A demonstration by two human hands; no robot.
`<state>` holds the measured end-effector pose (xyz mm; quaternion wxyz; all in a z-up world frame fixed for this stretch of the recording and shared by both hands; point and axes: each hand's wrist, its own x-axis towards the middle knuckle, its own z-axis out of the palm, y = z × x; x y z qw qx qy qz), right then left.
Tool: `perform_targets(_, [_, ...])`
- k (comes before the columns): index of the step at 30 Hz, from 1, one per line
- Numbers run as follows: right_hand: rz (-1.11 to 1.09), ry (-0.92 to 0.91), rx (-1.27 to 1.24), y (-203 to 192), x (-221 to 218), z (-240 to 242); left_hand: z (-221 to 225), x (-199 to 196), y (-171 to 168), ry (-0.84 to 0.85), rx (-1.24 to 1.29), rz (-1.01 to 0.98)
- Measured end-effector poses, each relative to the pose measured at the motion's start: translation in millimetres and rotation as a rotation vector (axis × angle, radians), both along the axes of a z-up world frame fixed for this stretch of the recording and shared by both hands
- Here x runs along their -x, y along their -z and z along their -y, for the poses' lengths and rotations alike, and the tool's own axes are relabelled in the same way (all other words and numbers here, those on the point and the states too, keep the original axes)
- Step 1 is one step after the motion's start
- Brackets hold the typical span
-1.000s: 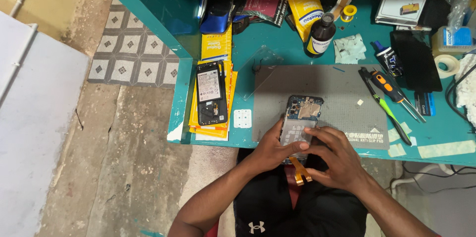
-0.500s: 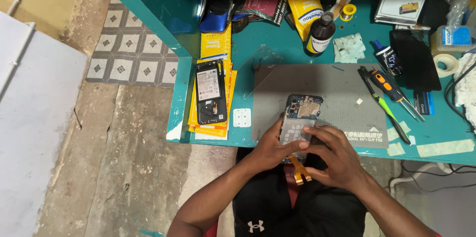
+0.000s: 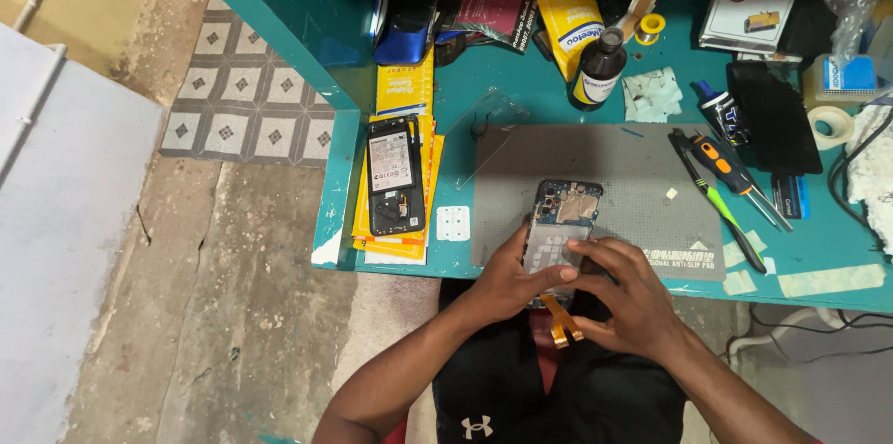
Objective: The person is repairing a disassembled smartphone, carefully manipulating internal components and ribbon cables. They use a plastic spudger to adjust connections and handle a battery, working on a cluttered workbench with various tools and parts visible.
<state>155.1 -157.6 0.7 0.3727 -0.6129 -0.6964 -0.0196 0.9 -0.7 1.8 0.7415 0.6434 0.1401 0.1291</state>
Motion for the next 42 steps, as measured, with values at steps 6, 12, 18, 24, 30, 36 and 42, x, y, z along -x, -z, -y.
perform_targets(6, [0.011, 0.014, 0.019, 3.0, 1.2, 0.4, 0.1, 0.7, 1.8, 0.003, -0.003, -0.002])
perform_targets(12, [0.019, 0.024, 0.021, 1.9, 2.2, 0.2, 0.7, -0.9, 1.4, 0.007, 0.003, -0.012])
perform_targets(18, [0.013, 0.018, 0.003, -2.9, 1.6, 0.8, 2.1, -1.0, 0.2, -0.001, 0.019, 0.012])
perform_targets(24, [0.002, 0.010, 0.005, -6.4, 2.2, 0.3, 1.6, -0.8, -3.9, 0.010, 0.076, 0.086])
perform_targets(30, [-0.001, -0.023, -0.034, -7.2, -1.2, 0.1, 2.3, 1.1, -0.2, -0.030, 0.036, 0.018])
perform_targets(36, [-0.005, -0.009, -0.006, -15.3, 0.6, -2.2, 3.3, -1.5, -8.0, -0.022, 0.082, 0.099])
perform_targets(42, [-0.006, 0.014, 0.007, -6.2, 1.4, 0.2, 2.2, -0.4, -3.5, -0.032, 0.020, 0.010])
